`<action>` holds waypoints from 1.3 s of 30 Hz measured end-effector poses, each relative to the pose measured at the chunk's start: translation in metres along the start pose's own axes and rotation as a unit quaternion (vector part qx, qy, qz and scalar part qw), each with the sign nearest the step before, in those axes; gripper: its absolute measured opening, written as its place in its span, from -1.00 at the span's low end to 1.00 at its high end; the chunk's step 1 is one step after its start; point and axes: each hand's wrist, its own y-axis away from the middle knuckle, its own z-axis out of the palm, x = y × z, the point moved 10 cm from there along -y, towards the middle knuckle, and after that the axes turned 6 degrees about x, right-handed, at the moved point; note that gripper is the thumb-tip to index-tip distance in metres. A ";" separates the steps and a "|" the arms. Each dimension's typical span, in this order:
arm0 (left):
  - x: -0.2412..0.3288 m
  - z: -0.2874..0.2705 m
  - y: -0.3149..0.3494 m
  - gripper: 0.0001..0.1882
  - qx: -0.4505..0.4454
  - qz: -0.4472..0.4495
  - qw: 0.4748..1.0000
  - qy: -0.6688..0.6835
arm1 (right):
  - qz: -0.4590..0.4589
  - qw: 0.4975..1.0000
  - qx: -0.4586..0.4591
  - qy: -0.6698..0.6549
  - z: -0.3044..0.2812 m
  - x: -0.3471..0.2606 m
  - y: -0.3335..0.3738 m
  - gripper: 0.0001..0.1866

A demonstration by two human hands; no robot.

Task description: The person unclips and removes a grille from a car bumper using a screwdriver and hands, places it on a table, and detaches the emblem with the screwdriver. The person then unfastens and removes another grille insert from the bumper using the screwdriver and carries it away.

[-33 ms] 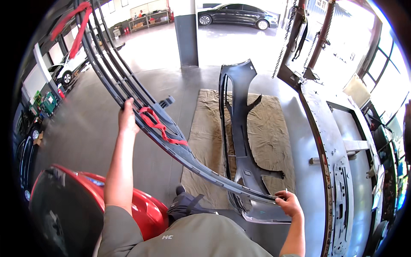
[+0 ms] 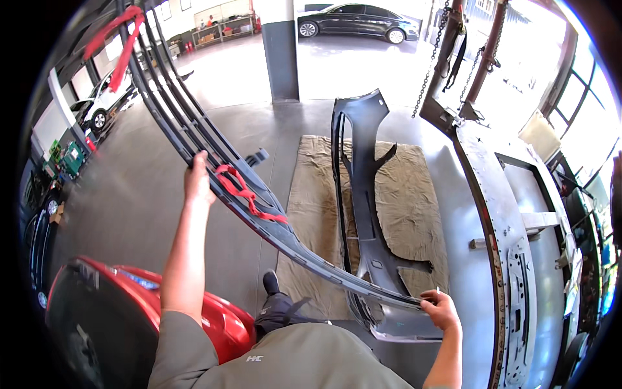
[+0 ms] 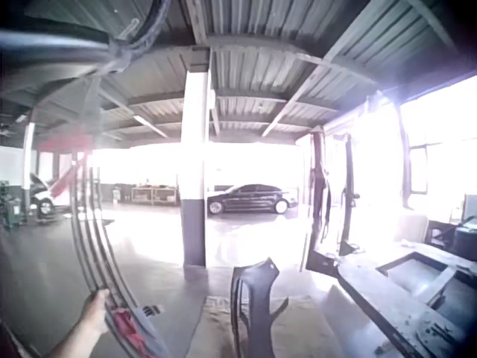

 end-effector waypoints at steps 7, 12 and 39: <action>-0.207 0.021 -0.243 -0.66 -0.010 -0.099 0.995 -0.029 | 0.182 0.897 0.254 -0.314 0.099 0.000 -0.087 -0.78; -0.329 0.029 -0.346 -0.69 0.055 -0.191 0.969 -0.143 | 0.204 0.818 0.437 -0.315 0.165 -0.053 -0.121 -0.74; -0.885 0.037 -0.700 -0.46 -0.082 -0.535 0.759 -0.361 | 0.397 0.708 0.513 -0.278 0.418 -0.210 -0.456 -0.65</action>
